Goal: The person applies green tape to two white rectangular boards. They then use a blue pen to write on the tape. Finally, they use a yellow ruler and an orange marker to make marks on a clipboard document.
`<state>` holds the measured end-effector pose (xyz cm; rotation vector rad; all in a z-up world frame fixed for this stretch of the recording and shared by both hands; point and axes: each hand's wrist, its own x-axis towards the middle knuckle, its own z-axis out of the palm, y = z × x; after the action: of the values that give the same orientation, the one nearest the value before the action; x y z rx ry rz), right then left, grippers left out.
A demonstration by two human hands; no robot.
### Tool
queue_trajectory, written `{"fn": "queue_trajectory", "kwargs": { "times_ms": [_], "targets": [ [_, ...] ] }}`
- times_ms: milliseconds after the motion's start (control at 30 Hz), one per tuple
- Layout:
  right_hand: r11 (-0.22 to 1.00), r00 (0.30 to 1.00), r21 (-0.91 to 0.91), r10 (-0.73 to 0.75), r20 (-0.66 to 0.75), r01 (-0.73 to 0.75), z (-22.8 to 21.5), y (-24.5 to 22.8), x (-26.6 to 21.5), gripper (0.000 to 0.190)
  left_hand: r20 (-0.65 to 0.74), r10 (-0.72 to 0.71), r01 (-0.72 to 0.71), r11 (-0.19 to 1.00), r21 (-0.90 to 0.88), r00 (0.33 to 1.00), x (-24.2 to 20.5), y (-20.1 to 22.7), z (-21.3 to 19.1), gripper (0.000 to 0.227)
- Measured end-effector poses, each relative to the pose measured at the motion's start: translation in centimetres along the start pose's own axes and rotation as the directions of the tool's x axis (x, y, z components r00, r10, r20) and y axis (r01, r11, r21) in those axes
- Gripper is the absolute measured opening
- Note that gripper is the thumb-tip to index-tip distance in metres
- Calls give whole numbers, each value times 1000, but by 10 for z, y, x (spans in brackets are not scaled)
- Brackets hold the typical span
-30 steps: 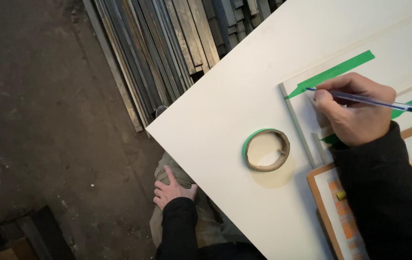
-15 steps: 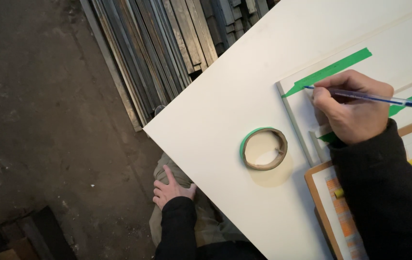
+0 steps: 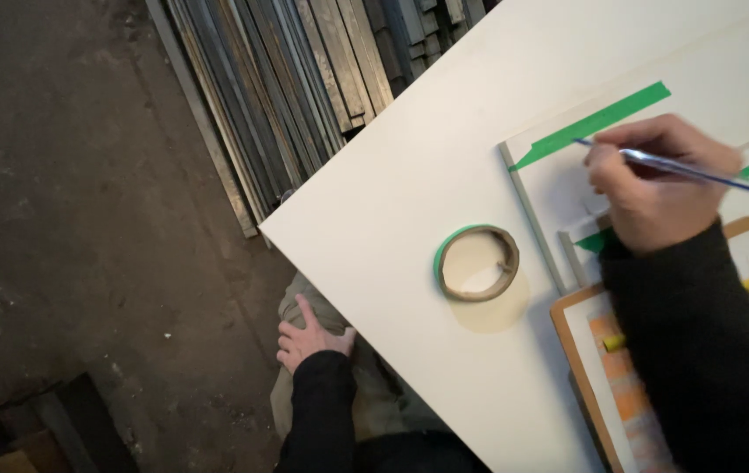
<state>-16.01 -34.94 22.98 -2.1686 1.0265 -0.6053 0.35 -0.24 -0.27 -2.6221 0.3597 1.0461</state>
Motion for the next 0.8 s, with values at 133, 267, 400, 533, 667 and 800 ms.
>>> {"fn": "queue_trajectory", "kwargs": {
  "times_ms": [133,267,400,533,667,800],
  "targets": [
    [993,996,-79,-87,-13,85,-35,-28,-9,13,15,4,-4,1000,1,1000,1,0,-1,133],
    [972,996,-228,68,64,-52,-50,-17,-49,11,79,-19,18,1000,11,997,-3,1,-5,130],
    [956,976,-201,219,3,-214,-40,-5,-85,11,75,-23,22,999,24,997,0,-1,0,130],
    [960,965,-109,252,-73,-258,-31,10,-101,11,67,-27,25,999,23,997,-1,0,-2,130],
    [968,972,-105,222,-83,-230,-30,4,-98,12,42,-20,19,1000,10,999,-3,-1,-1,129],
    [973,980,-115,194,-51,-198,-28,2,-96,10,12,-21,21,999,28,1000,-1,-1,4,131]
  ]
}}
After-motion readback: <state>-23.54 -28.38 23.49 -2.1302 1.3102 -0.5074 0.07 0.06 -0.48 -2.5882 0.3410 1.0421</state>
